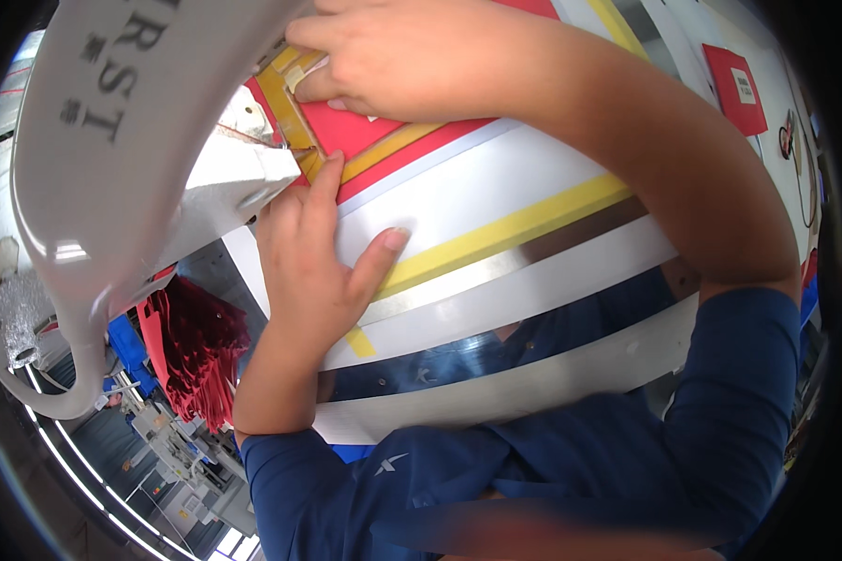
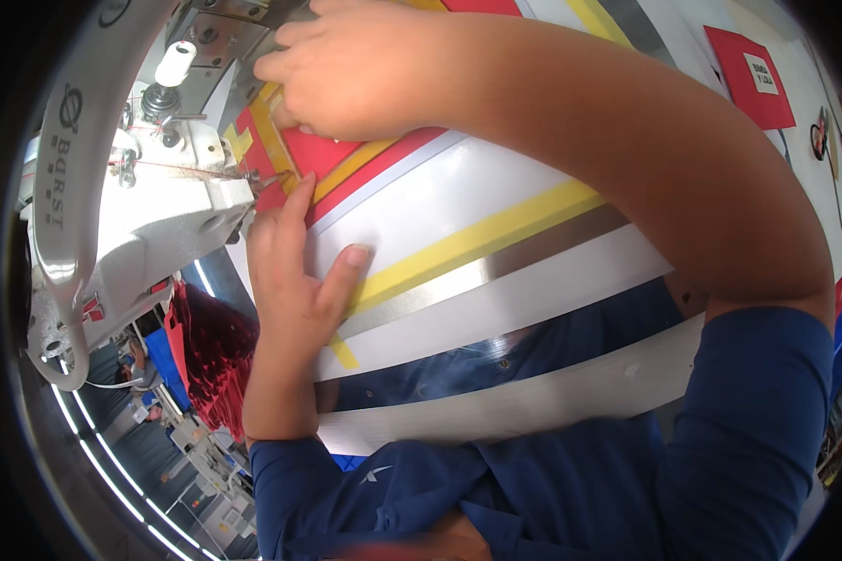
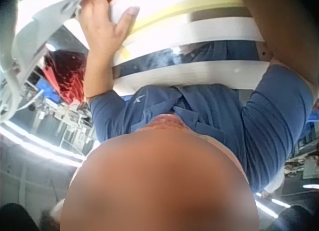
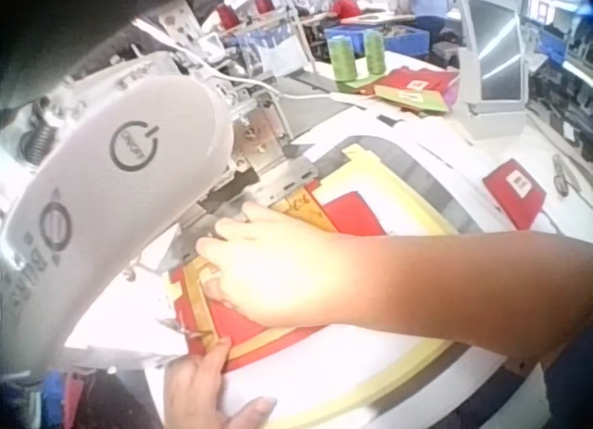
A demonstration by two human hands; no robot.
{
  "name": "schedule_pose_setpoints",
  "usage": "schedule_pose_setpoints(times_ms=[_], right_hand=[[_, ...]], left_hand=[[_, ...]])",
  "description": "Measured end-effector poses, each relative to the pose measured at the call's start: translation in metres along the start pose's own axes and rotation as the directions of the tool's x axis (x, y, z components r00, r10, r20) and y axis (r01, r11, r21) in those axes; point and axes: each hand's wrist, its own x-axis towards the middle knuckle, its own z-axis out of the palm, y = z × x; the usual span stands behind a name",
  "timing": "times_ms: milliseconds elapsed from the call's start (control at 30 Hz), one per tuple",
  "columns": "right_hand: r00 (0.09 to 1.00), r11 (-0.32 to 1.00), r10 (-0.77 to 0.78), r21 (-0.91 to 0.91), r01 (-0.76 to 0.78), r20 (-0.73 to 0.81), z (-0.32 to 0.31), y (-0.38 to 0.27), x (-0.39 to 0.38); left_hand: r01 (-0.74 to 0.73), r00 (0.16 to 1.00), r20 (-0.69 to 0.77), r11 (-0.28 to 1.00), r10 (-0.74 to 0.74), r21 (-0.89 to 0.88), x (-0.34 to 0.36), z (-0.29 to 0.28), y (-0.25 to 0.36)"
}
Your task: The recorder is using an industrial sewing machine to attach brand labels to pieces of red fabric.
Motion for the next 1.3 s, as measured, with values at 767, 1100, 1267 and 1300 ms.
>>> schedule_pose_setpoints(times_ms=[767, 1100, 1267, 1300], right_hand=[[0.945, 0.997, -0.025, -0.054, 0.046, 0.327, -0.006, 0.002, 0.019], [0.989, 0.994, 0.093, 0.049, -0.1, 0.117, 0.004, -0.006, 0.014], [0.928, 0.992, 0.123, -0.071, -0.105, 0.35, -0.032, -0.033, 0.025], [0.855, 0.973, 0.229, -0.109, -0.201, 0.465, -0.036, -0.034, 0.03]], left_hand=[[0.001, 0.999, 0.037, 0.999, -0.003, 0.051, -0.002, 0.003, 0.003], [0.134, 0.99, 0.02, 0.982, -0.138, 0.132, -0.008, -0.006, 0.035], [-0.069, 0.997, 0.026, 0.997, 0.069, -0.018, -0.012, -0.01, 0.068], [-0.114, 0.994, -0.01, 0.993, 0.113, -0.022, -0.007, -0.005, 0.069]])
